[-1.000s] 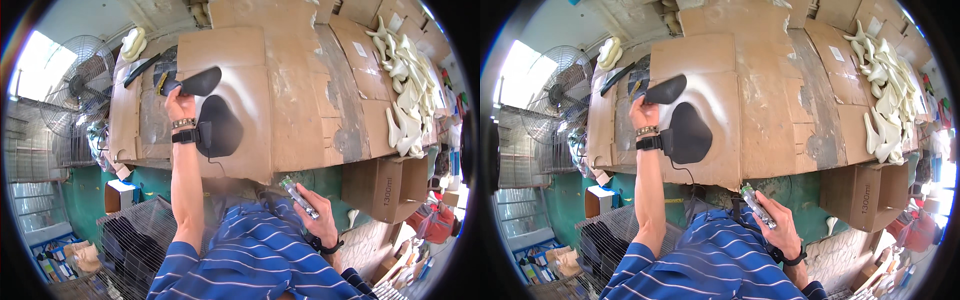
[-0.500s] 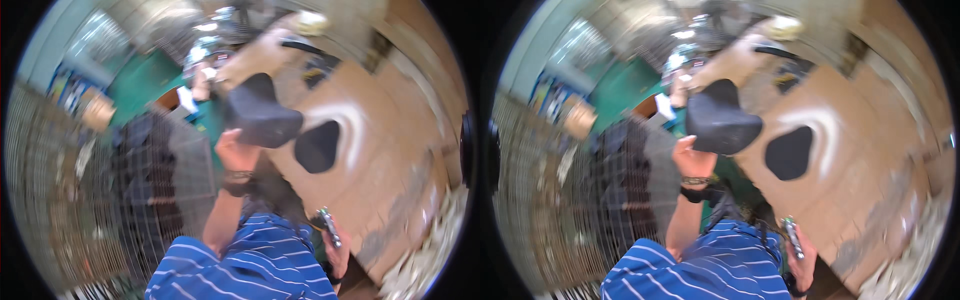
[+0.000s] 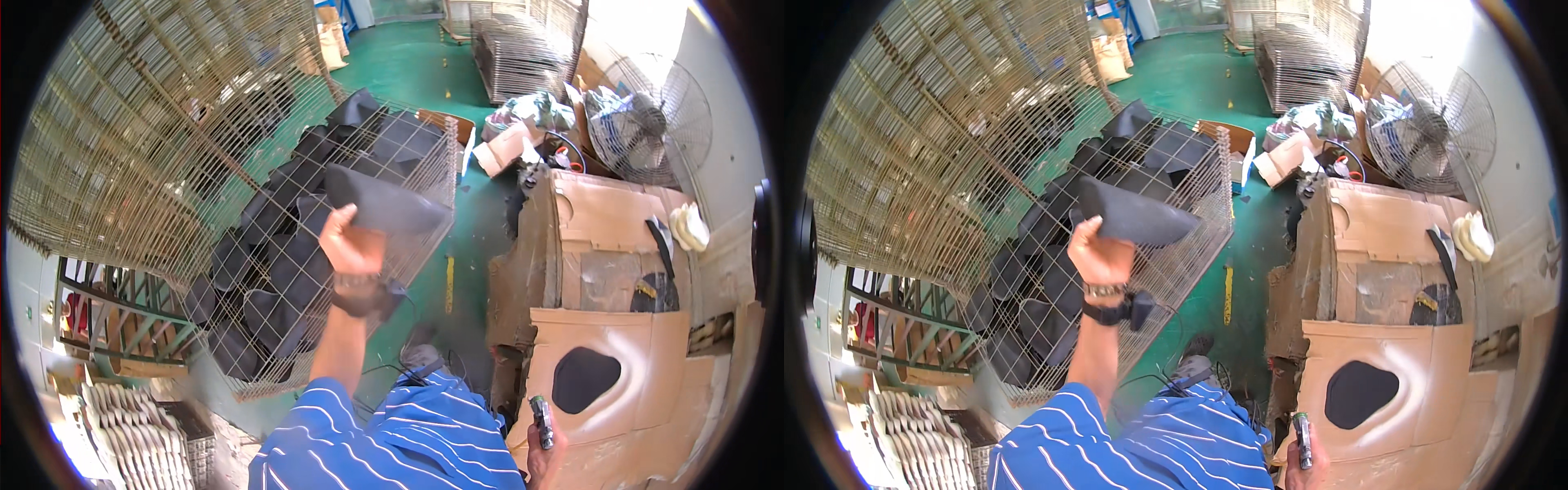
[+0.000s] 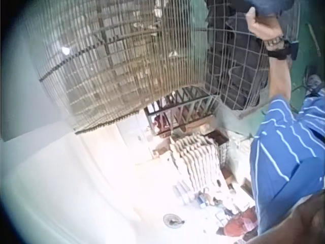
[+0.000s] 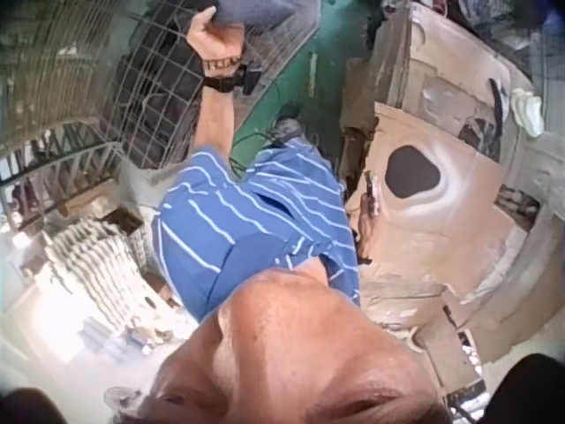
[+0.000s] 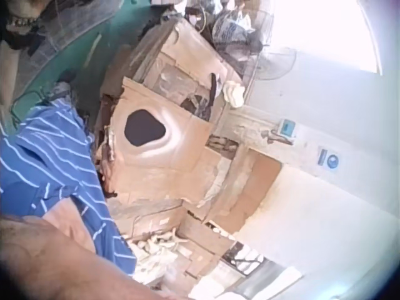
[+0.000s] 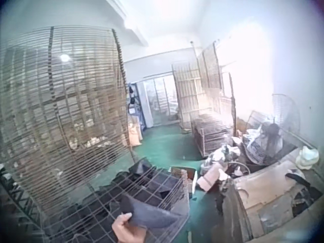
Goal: The person repeatedly picks up black shoe insoles from a wire rack and sprays them with a handheld spray gun. The person places each insole on a cardboard-covered workbench, applies a coat of black spray, and then returns the insole to the rack. This process is repeated for multiple insoles throughout the video.
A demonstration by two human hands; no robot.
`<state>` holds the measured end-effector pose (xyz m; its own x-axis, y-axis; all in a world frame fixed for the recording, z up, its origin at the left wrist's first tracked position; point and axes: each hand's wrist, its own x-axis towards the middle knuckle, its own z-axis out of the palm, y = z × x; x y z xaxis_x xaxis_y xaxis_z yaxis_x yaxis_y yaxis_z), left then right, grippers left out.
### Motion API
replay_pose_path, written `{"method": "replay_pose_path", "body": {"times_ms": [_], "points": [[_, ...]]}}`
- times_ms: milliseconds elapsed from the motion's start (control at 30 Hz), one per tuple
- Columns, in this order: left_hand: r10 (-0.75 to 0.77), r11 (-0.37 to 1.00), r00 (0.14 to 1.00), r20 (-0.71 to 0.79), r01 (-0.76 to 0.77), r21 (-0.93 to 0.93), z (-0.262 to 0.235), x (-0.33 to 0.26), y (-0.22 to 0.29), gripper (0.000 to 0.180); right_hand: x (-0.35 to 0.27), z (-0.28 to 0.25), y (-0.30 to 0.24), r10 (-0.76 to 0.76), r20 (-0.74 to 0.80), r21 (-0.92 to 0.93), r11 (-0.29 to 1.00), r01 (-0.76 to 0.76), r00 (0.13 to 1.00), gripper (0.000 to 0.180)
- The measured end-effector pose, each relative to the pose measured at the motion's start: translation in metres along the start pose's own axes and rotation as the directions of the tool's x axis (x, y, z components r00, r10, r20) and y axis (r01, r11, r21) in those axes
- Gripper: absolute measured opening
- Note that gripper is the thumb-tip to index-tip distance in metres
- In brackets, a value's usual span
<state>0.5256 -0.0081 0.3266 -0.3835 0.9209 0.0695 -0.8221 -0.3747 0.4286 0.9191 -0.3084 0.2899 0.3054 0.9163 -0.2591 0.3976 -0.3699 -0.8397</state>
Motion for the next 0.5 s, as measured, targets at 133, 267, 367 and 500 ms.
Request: {"method": "replay_pose_path", "body": {"times_ms": [133, 267, 367, 500], "points": [[0.081, 0.996, 0.993, -0.082, -0.078, 0.037, -0.049, 0.108, 0.041, 0.022, 0.023, 0.038, -0.076, 0.098, -0.011, -0.014, 0.995, -0.098, 0.995, 0.048], [0.169, 0.98, 0.95, -0.264, -0.134, 0.146, -0.103, 0.234, 0.08, 0.006, 0.044, 0.064, -0.102, 0.106, -0.006, -0.046, 0.993, -0.106, 0.994, 0.047], [0.215, 0.975, 0.959, -0.183, -0.198, 0.105, -0.123, 0.318, 0.117, 0.004, 0.048, 0.086, -0.108, -0.025, -0.046, -0.117, 0.993, 0.019, 0.999, 0.047], [0.273, 0.959, 0.962, 0.014, -0.274, 0.071, -0.152, 0.387, 0.141, 0.014, 0.059, 0.106, -0.087, 0.016, -0.036, -0.097, 0.995, -0.019, 0.999, 0.047]]}}
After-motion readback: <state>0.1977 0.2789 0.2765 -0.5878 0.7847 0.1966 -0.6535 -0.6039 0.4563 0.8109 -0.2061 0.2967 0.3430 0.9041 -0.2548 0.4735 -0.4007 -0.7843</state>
